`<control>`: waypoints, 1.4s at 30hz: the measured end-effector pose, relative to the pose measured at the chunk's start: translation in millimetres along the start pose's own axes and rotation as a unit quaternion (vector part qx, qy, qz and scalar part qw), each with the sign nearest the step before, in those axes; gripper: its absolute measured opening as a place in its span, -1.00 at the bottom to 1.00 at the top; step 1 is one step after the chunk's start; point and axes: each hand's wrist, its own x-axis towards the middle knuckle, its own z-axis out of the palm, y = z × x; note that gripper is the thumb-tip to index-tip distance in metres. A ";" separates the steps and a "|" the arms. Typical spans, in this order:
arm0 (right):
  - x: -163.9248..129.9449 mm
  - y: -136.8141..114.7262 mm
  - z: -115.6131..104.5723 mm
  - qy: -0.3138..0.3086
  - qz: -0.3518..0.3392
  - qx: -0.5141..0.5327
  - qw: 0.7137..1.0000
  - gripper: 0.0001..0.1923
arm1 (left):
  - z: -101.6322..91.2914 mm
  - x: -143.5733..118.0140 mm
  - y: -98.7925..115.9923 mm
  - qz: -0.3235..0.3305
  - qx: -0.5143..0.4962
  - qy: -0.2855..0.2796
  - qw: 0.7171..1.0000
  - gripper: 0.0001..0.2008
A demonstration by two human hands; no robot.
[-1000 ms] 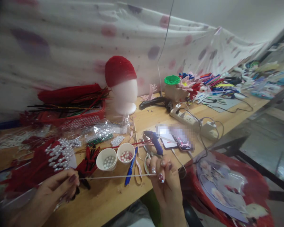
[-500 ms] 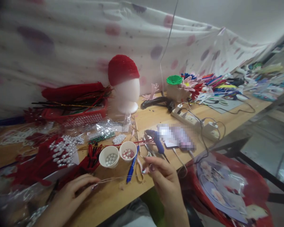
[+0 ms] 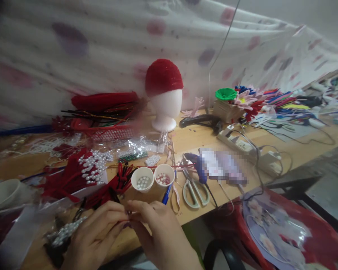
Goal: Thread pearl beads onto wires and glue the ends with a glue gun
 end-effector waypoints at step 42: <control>9.4 9.2 -12.0 -0.017 -0.072 0.000 0.997 -0.79 | 3.5 13.6 -0.2 -0.044 0.019 -0.115 0.992 -0.79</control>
